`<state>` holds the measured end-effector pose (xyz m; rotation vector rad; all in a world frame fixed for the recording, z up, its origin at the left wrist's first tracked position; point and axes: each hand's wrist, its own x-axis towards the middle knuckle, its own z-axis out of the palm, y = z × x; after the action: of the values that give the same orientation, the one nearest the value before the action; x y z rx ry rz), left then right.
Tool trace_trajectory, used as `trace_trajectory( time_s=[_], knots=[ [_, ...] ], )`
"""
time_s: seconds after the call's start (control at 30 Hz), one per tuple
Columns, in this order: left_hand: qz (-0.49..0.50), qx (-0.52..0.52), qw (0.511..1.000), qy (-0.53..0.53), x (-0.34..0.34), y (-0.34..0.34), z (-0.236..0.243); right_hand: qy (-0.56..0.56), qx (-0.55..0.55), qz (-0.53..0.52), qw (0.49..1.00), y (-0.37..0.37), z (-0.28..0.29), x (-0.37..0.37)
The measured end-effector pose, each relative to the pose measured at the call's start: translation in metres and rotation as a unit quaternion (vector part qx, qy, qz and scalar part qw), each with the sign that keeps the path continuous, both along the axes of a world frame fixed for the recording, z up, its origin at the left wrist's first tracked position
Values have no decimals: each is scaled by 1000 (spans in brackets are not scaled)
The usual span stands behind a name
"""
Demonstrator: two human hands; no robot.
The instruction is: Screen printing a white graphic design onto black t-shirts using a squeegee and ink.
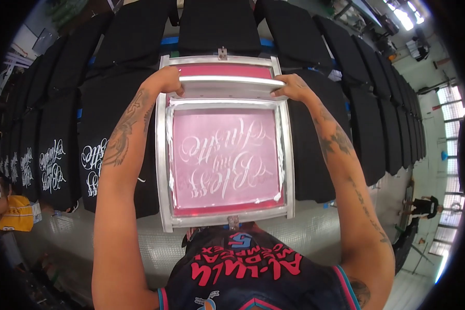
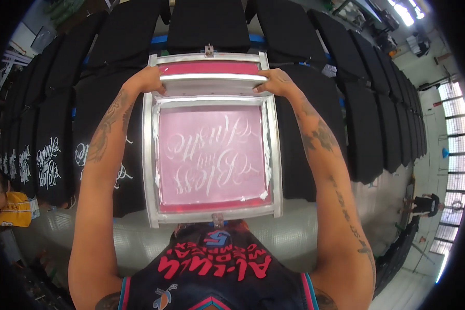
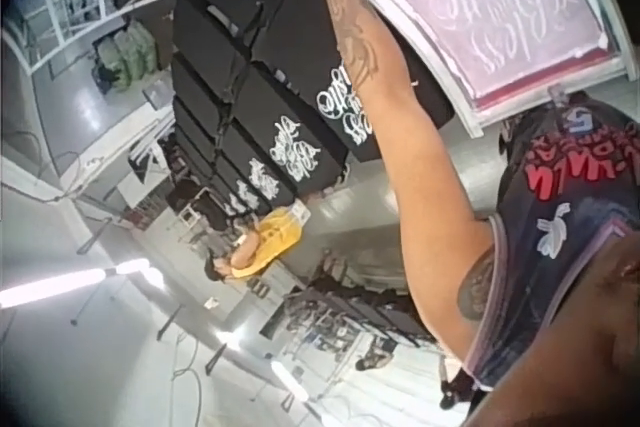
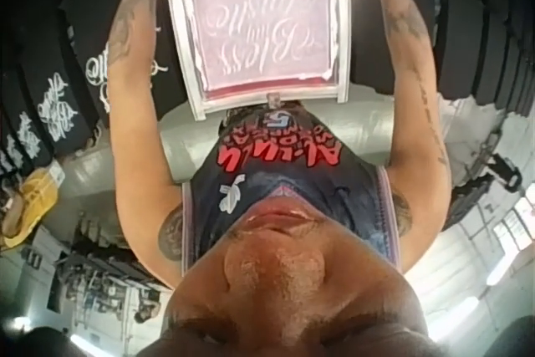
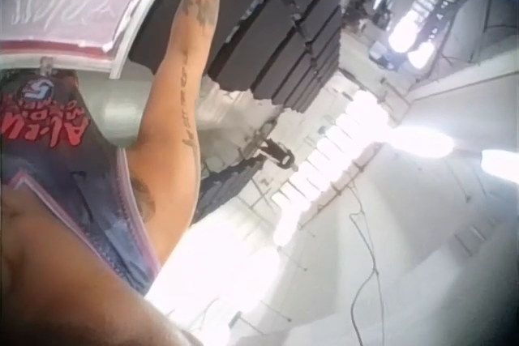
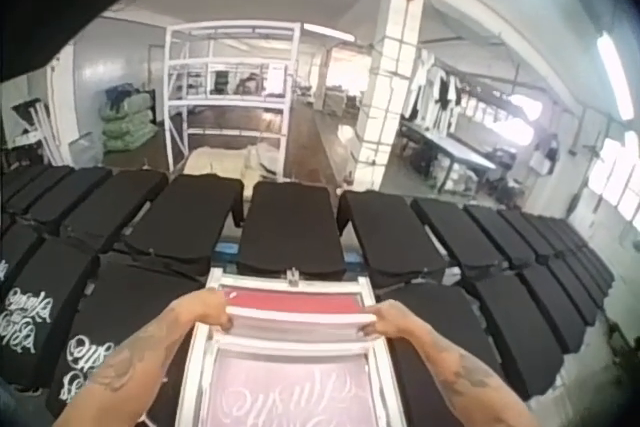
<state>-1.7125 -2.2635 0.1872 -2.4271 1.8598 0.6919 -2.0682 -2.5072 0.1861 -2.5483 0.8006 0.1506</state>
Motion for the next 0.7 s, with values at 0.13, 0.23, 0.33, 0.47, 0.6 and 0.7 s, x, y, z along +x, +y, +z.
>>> trace_trajectory(
  time_s=[0.13, 0.23, 0.33, 0.47, 0.6, 0.7],
  knots=[
    [32, 28, 999, 6, 9, 2, -7, 63, -18, 2, 998, 4, 9, 23],
    [48, -41, 993, -96, -8, 9, -48, 224, -73, 79, 969, -12, -32, 56],
    [74, -277, 947, -144, -83, 68, -25, 156, -46, 104, 981, 22, -49, 75],
    [21, 77, 906, 415, -221, 245, -61, 19, -103, 46, 993, 100, -37, 61],
    [268, 232, 740, 572, -389, 335, -118, -9, -126, 109, 986, 73, -47, 64],
    [423, -36, 734, 531, -445, 344, -131, 111, -92, 161, 976, 41, -34, 112]
  ],
)
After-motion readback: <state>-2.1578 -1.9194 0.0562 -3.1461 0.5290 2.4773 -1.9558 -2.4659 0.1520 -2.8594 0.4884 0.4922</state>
